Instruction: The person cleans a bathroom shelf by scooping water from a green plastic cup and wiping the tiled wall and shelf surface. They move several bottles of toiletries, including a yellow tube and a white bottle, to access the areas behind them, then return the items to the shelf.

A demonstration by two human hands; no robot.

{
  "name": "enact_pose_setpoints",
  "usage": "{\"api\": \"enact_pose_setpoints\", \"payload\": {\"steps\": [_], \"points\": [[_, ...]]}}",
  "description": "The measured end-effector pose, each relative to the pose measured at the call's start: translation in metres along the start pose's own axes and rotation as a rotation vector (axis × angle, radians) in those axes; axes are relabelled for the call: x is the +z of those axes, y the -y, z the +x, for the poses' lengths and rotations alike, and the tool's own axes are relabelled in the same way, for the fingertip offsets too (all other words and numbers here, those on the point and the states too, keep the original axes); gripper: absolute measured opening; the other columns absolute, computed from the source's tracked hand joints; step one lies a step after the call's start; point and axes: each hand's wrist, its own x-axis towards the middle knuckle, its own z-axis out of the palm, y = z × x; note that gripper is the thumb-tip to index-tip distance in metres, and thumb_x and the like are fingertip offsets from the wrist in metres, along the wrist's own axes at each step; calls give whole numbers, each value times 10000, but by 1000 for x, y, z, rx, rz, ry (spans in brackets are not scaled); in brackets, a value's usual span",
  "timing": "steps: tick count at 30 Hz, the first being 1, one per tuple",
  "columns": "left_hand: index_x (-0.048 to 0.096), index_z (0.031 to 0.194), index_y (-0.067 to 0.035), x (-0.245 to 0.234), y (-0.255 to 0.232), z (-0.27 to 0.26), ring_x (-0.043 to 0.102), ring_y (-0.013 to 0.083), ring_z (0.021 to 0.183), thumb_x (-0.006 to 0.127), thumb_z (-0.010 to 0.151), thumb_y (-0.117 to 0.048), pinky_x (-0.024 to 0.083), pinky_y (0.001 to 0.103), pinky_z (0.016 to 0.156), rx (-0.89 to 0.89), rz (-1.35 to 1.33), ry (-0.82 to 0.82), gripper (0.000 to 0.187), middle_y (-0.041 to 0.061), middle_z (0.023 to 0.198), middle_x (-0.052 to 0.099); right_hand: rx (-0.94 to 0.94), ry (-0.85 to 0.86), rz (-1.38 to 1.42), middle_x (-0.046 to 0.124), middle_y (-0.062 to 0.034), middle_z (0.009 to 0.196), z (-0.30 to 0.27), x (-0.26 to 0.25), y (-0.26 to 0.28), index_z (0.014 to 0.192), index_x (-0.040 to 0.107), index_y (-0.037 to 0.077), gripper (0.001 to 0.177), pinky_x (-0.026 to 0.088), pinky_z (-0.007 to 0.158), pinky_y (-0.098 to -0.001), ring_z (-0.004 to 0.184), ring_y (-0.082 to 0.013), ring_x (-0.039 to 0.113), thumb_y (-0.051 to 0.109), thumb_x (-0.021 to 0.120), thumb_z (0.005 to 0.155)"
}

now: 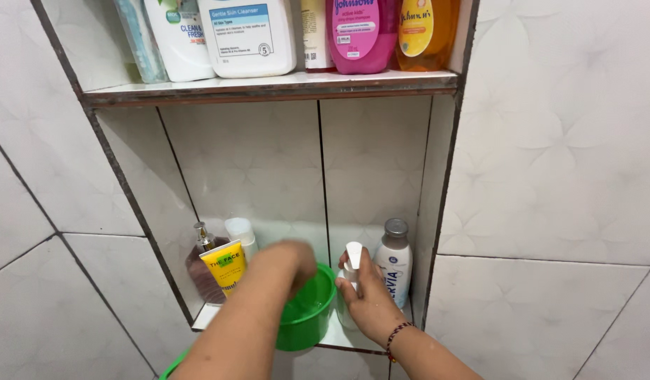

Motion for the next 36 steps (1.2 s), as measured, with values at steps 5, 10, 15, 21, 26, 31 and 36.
{"api": "enact_pose_setpoints", "payload": {"steps": [5,10,15,21,26,31,36], "points": [[682,753,38,71,15,50,711,266,620,586,869,-95,606,399,625,-95,8,175,201,184,719,701,67,12,-15,548,-88,1241,0,0,7,1245,429,170,346,513,896,-375,1120,-230,557,98,596,949],[657,766,25,108,31,86,719,253,638,566,908,-96,627,384,630,-141,-309,346,207,164,720,696,-99,-36,-95,569,-94,1218,-1,1,1,1245,440,149,359,462,935,-352,1133,-230,530,76,621,944],[632,780,11,93,43,95,727,240,655,545,946,-97,648,369,636,-201,-911,454,217,143,722,691,9,-5,34,546,-71,1231,0,2,-3,1250,433,152,355,483,954,-358,1148,-226,550,78,596,943],[624,814,22,35,34,64,737,238,676,514,968,-83,667,360,642,-65,-1171,368,217,130,723,689,-81,-23,-4,560,-84,1249,1,5,-7,1274,419,147,398,463,1000,-383,1189,-262,514,70,611,933],[620,843,47,-13,-3,30,752,253,675,516,968,-84,670,358,633,113,-1230,300,208,125,714,673,-19,-4,-44,547,-89,1286,1,3,-5,1295,411,148,409,448,1032,-409,1241,-261,504,102,616,944],[659,877,68,-35,-48,3,744,246,676,582,963,-68,664,358,615,225,-1021,163,179,130,740,700,-14,9,-55,556,-107,1271,-1,1,-1,1354,386,157,466,417,1055,-430,1238,-273,508,110,602,943],[734,907,45,-40,-76,-13,745,271,766,650,916,-87,640,384,617,297,-613,79,156,178,884,751,2,11,-53,552,-104,1286,1,2,-4,1324,411,152,426,439,1036,-427,1235,-274,506,108,604,947]]}}
